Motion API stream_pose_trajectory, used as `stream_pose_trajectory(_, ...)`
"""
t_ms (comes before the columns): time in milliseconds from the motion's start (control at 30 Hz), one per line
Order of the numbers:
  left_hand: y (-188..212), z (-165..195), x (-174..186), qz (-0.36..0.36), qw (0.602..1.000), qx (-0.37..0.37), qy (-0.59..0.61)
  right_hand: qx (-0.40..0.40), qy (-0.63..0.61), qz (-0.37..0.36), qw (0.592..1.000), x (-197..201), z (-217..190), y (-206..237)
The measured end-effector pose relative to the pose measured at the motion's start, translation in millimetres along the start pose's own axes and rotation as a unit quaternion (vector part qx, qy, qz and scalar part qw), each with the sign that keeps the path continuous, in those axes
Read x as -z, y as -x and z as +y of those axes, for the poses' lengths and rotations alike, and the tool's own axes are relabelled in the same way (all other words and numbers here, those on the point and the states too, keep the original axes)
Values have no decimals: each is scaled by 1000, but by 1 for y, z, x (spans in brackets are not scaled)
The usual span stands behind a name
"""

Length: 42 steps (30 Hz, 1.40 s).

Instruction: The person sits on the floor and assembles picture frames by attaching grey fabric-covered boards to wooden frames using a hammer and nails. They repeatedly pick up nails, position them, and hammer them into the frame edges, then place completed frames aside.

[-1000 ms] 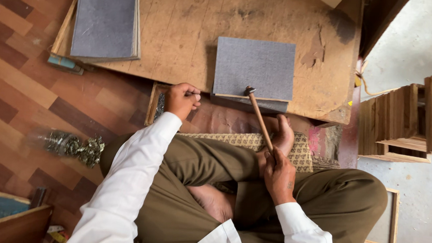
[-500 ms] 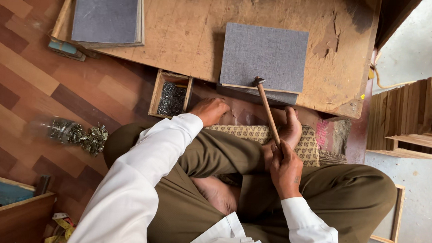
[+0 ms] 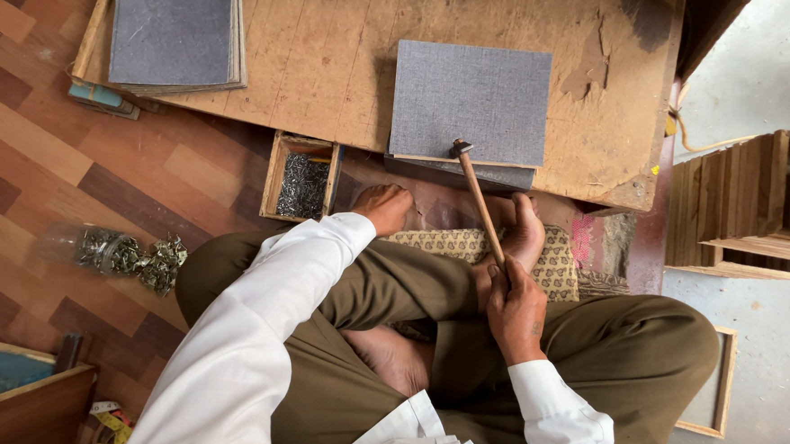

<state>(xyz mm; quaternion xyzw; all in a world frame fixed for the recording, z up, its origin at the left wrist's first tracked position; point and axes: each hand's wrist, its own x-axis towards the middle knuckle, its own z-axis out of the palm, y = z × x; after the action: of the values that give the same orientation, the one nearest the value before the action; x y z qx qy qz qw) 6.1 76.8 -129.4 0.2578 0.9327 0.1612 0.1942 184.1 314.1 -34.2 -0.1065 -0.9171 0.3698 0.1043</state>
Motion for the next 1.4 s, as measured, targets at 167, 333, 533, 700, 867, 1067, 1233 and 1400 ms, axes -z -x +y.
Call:
stream_pose_trajectory(167, 2, -5, -15, 35, 999, -27, 22, 4, 10, 0, 1000, 2, -4, 3)
stream_pose_trajectory(333, 3, 25, 0, 140, 983, -21, 115, -1, 3, 6, 1000, 3, -4, 4)
stream_pose_trajectory(533, 31, 52, 51, 141, 863, 44, 482, 2, 2, 7, 1000, 4, 0, 4)
stream_pose_trajectory(700, 39, 43, 76, 294, 833, -32, 467, -4, 2, 2, 1000, 4, 0, 3)
stream_pose_trajectory(867, 38, 31, 94, 327, 774, 95, 534, -5, 0, -1, 1000, 3, -2, 4)
stream_pose_trajectory(1067, 30, 37, 95, 381, 836, 71, 389, 6, 2, 3, 1000, 0, -1, 3)
stream_pose_trajectory(1233, 17, 43, 86, 426, 880, 7, 209, 10, -1, 8, 1000, -5, 1, 4)
stream_pose_trajectory(1400, 11, 43, 80, 427, 876, 11, 225, 9, 8, 3, 1000, -8, 3, 5)
